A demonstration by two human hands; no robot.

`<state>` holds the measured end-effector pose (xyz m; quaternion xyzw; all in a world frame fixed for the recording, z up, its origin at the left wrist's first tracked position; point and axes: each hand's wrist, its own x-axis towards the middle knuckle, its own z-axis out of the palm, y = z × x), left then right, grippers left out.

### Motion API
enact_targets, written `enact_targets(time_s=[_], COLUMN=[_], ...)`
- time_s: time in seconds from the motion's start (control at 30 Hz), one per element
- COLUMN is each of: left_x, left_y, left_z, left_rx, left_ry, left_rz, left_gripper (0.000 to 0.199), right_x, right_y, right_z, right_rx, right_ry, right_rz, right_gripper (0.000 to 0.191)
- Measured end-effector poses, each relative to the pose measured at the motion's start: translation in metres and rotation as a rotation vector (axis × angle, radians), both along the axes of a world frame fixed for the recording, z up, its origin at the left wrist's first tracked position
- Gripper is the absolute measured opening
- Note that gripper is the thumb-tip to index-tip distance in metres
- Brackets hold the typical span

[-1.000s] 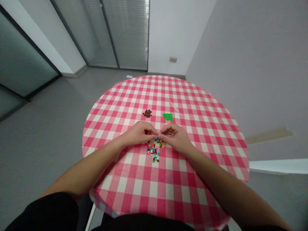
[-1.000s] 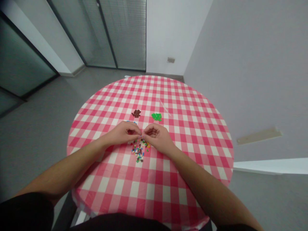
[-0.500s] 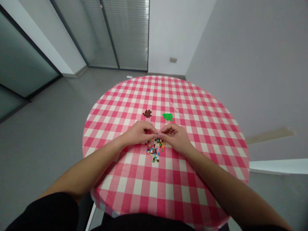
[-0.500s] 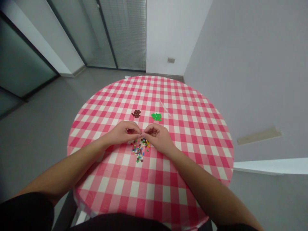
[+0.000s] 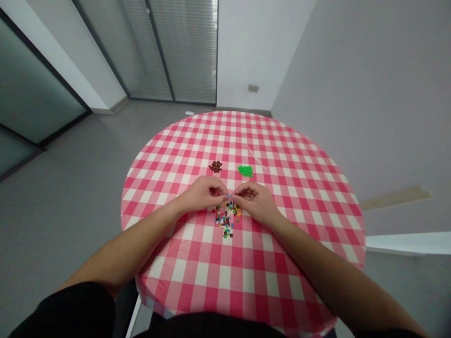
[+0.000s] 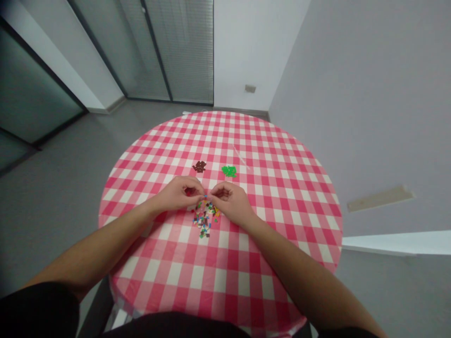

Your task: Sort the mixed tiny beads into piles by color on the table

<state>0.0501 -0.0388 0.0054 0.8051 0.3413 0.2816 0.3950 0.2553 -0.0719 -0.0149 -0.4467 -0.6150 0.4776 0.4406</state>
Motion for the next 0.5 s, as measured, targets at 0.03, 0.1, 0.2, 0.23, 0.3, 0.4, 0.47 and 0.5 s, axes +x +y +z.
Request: enact_targets(time_s=[0.03, 0.1, 0.2, 0.23, 0.3, 0.4, 0.47, 0.5], left_x=[-0.002, -0.008, -0.026, -0.033, -0.048, -0.063, -0.068, -0.069], left_y=[0.001, 0.006, 0.016, 0.02, 0.027, 0.035, 0.038, 0.039], left_z=[0.0, 0.001, 0.005, 0.007, 0.01, 0.012, 0.011, 0.01], left_rx=[0.01, 0.026, 0.043, 0.047, 0.022, -0.018, -0.052, -0.07], left_ry=[0.006, 0.036, 0.144, 0.185, 0.238, 0.346, 0.381, 0.391], left_rz=[0.014, 0.048, 0.112, 0.151, 0.22, 0.293, 0.309, 0.305], left_gripper=[0.011, 0.011, 0.013, 0.013, 0.015, 0.015, 0.015, 0.014], right_x=[0.0, 0.0, 0.001, 0.001, 0.001, 0.002, 0.002, 0.002], right_y=[0.0, 0.001, 0.001, 0.002, 0.002, 0.001, 0.001, 0.001], right_z=[0.001, 0.002, 0.004, 0.004, 0.005, 0.005, 0.005, 0.005], right_rx=[0.004, -0.001, -0.02, -0.022, -0.023, -0.027, -0.03, -0.03], right_ry=[-0.008, -0.015, -0.002, 0.0, 0.002, 0.005, 0.005, 0.004], right_rz=[-0.009, -0.025, -0.035, -0.035, -0.038, -0.042, -0.045, -0.047], right_gripper=[0.024, 0.02, 0.018, 0.017, 0.017, 0.018, 0.018, 0.018])
